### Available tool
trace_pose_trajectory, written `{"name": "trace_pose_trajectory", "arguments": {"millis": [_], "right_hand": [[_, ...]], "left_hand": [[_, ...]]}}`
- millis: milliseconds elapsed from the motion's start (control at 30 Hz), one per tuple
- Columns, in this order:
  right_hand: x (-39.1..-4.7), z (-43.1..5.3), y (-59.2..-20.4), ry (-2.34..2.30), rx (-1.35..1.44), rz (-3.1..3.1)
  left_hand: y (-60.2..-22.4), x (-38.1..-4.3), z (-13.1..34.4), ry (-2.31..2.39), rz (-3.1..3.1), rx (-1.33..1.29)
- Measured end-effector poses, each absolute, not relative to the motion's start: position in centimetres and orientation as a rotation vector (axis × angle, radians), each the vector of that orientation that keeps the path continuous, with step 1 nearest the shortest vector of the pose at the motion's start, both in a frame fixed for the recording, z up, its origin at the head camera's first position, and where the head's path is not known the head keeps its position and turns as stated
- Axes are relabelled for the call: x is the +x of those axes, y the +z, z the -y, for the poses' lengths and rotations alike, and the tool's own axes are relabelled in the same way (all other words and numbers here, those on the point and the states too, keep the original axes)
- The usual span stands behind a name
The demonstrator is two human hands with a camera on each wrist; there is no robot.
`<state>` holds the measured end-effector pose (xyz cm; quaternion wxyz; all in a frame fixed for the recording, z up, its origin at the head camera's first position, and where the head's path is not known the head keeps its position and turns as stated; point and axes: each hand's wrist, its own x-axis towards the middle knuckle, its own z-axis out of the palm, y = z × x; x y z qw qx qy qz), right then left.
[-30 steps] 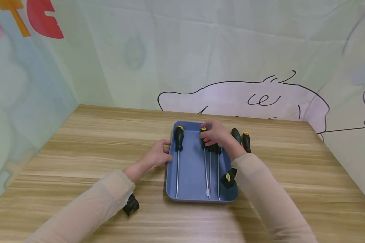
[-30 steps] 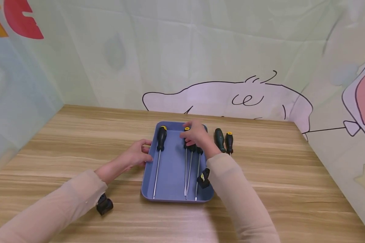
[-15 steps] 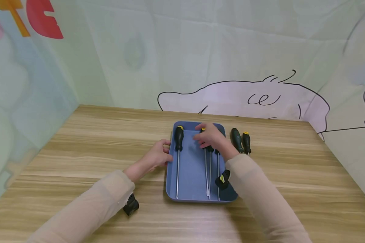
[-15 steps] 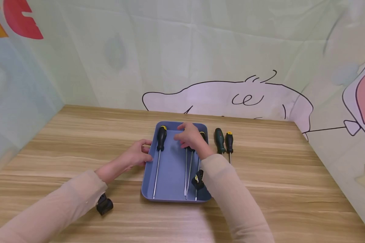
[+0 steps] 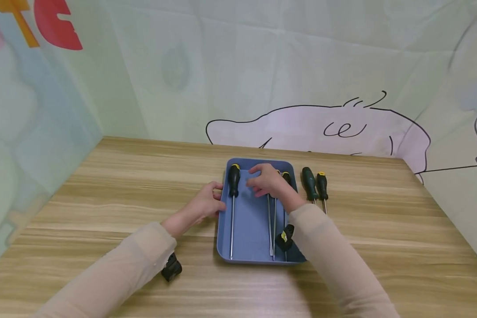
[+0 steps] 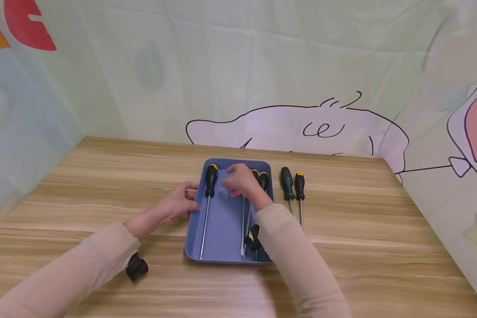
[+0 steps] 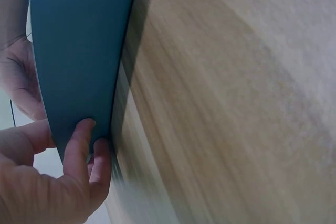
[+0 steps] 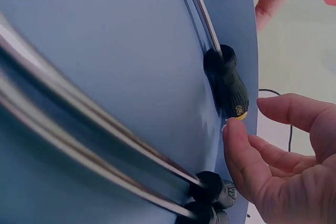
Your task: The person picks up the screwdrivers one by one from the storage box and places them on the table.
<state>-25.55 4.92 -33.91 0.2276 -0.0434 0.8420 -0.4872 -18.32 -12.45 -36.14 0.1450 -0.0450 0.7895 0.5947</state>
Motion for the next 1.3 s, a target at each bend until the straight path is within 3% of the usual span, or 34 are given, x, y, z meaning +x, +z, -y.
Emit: {"name": "trace_pose_trajectory", "arguments": {"millis": [1300], "right_hand": [[-24.6, -1.8, -35.7, -1.410, -0.028, -2.265]], "left_hand": [[-36.2, -18.2, 12.5, 1.728, -2.259, -0.102]]}}
